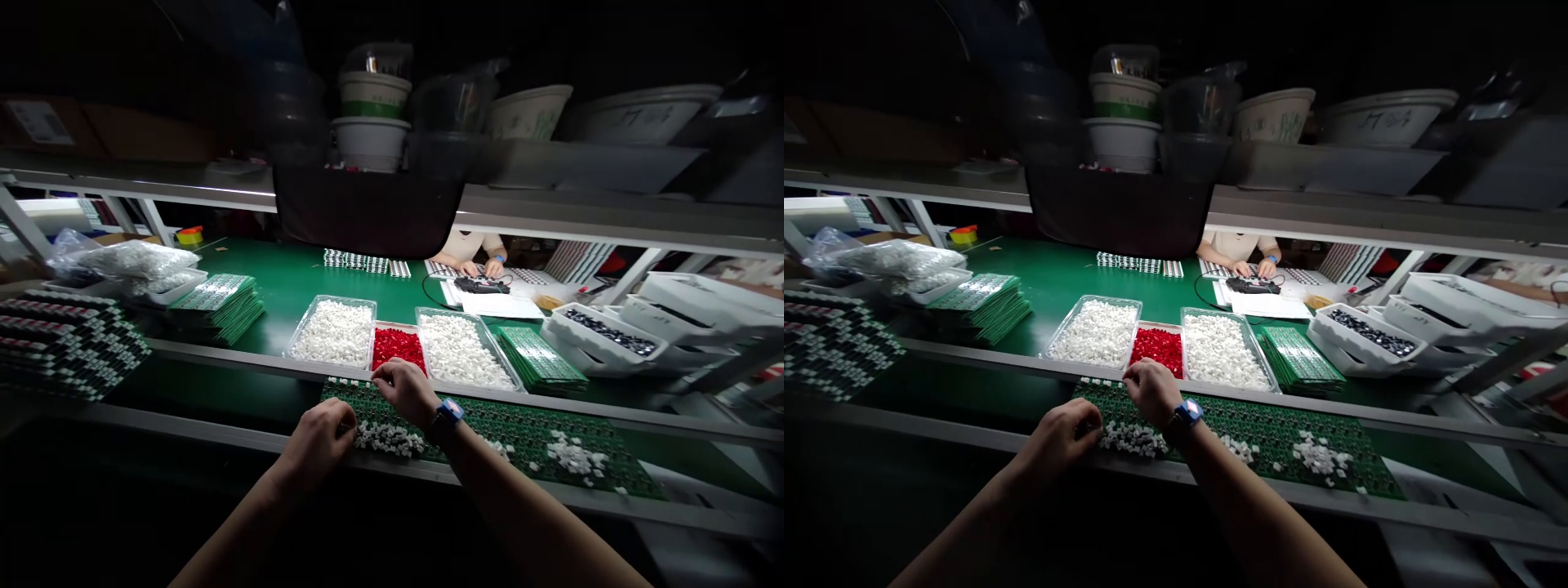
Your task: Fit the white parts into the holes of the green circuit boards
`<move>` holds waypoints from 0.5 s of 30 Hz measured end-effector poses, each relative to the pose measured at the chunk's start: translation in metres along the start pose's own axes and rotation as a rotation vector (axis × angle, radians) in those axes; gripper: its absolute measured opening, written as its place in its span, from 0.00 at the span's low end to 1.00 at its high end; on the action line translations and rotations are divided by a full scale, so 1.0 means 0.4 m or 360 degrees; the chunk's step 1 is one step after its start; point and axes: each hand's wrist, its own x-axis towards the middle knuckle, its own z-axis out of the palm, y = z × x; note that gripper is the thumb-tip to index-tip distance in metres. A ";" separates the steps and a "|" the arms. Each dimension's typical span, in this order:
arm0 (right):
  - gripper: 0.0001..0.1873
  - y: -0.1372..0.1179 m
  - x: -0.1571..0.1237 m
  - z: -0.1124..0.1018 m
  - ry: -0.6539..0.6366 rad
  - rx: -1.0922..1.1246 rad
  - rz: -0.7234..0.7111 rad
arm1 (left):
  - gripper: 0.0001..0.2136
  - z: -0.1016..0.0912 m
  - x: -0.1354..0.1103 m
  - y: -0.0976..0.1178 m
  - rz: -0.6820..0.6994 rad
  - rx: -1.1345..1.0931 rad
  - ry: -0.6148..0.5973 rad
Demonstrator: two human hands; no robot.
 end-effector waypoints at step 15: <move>0.06 -0.008 0.018 0.013 -0.0115 -0.0274 0.0158 | 0.06 -0.005 -0.054 -0.028 -0.0242 -0.0472 0.0163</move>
